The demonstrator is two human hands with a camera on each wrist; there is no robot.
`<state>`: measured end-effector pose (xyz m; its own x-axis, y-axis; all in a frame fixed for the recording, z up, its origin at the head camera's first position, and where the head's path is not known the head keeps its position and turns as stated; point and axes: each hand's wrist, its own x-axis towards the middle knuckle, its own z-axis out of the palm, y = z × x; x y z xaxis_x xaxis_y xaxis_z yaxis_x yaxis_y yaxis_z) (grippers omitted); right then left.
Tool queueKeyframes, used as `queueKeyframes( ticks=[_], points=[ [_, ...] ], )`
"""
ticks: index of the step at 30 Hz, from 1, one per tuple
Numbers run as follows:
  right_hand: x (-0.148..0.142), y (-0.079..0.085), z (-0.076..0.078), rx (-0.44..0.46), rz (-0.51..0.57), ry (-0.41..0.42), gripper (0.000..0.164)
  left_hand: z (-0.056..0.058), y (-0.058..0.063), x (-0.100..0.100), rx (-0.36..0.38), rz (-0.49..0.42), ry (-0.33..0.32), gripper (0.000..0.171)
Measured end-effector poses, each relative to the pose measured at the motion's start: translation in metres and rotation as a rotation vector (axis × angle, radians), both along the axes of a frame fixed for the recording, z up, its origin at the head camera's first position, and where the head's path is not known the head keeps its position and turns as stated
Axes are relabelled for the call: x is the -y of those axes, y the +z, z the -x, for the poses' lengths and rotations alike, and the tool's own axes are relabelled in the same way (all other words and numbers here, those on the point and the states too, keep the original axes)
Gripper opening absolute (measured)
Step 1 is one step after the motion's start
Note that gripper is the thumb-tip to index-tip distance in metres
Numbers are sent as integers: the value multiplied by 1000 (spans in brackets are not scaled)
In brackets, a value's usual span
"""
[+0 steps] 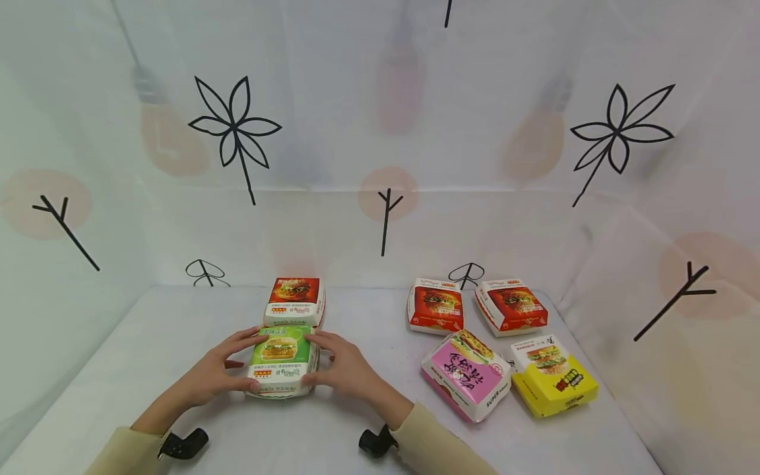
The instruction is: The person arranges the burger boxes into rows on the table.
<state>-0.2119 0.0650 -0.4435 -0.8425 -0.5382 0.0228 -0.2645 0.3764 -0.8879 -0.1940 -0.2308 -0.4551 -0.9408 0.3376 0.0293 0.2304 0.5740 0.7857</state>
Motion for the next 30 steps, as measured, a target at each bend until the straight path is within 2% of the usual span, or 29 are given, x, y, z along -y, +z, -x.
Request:
queueKeyframes(
  ticks=[7, 19, 30],
  points=[
    [-15, 4, 5, -6, -10, -25, 67, -1, -1, 1, 8, -13, 5, 82],
    [-47, 21, 12, -47, 23, -72, 59, -2, 0, 0, 17, -26, 14, 82],
    [-83, 58, 23, -49, -17, -247, 58, -2, -1, -1, 10, -22, 8, 83]
  ],
)
